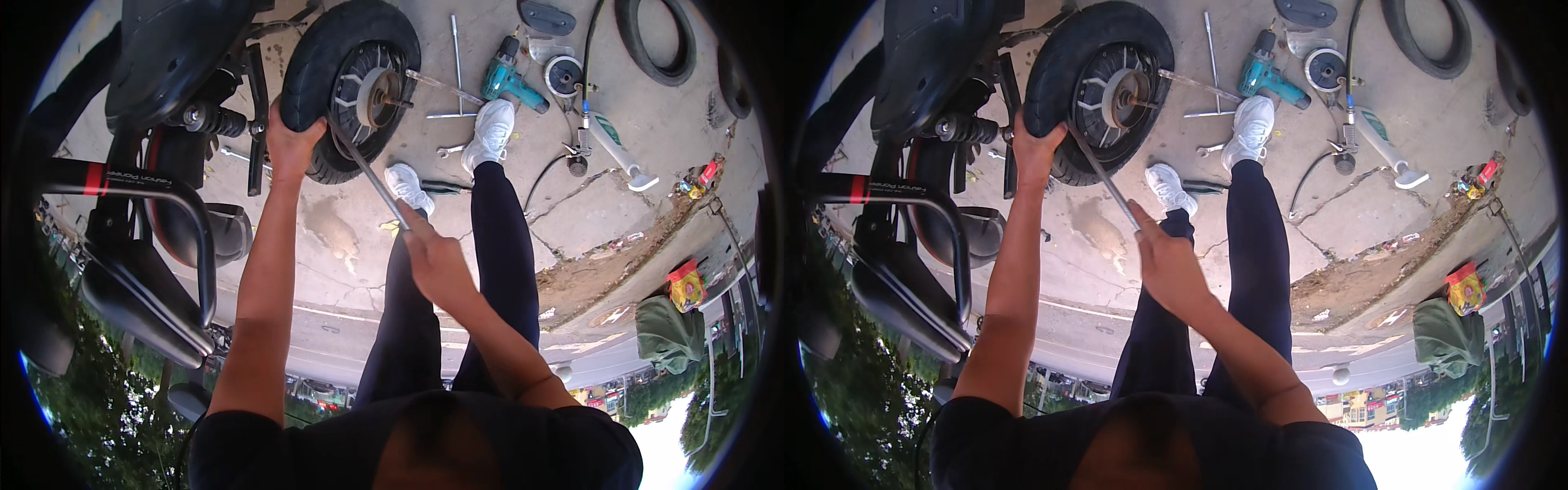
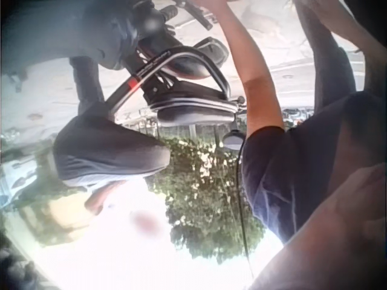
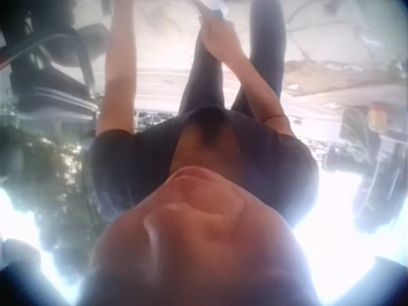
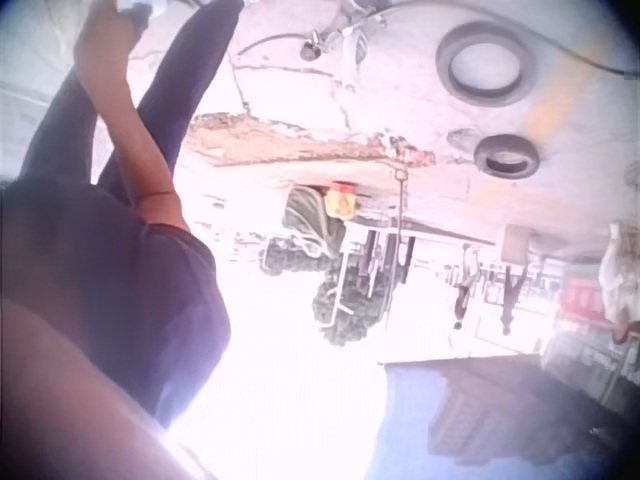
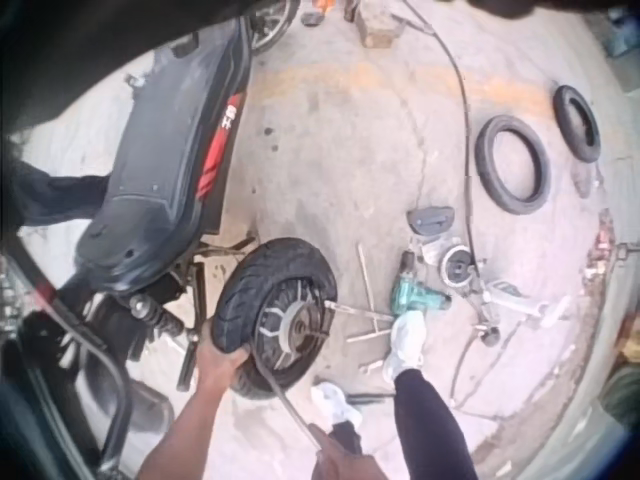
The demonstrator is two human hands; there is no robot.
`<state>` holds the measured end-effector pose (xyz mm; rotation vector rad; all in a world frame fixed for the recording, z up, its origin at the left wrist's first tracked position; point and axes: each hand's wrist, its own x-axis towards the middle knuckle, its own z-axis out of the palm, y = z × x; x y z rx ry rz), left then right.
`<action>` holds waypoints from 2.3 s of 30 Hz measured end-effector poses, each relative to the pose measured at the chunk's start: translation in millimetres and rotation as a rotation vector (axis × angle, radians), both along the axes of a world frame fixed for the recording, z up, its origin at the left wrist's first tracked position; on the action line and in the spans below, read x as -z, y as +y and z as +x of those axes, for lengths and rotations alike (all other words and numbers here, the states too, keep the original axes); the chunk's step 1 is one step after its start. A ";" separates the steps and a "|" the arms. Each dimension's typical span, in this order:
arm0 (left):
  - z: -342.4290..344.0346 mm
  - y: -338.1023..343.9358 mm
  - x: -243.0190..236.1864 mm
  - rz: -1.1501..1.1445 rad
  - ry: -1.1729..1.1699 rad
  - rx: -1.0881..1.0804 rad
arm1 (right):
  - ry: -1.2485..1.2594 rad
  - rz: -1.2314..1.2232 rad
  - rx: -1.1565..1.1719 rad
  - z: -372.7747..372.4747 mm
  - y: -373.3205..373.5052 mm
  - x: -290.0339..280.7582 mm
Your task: The person uses a tire lever to pry a motorcycle tire off its rim. They repeatedly insert the lever between the tire bead and rim, rotate the wheel, and work around the circumference to loosen the tire. The tire remains attached to the rim by the end of the clip.
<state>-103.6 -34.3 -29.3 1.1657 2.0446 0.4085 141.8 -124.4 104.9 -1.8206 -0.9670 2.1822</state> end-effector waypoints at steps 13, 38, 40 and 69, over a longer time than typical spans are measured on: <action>-3.1 -19.2 4.3 0.068 -0.050 0.034 | -0.150 0.071 0.043 -36.1 10.8 -24.3; -1.7 -20.2 9.5 0.026 0.067 -0.089 | -0.014 0.270 -0.769 73.3 174.8 75.2; -1.5 -16.2 11.5 0.006 0.082 -0.076 | -0.007 0.310 -0.730 81.7 159.9 81.3; -1.3 133.3 48.4 -0.302 0.038 0.302 | 0.374 -0.447 0.852 -71.2 9.9 136.2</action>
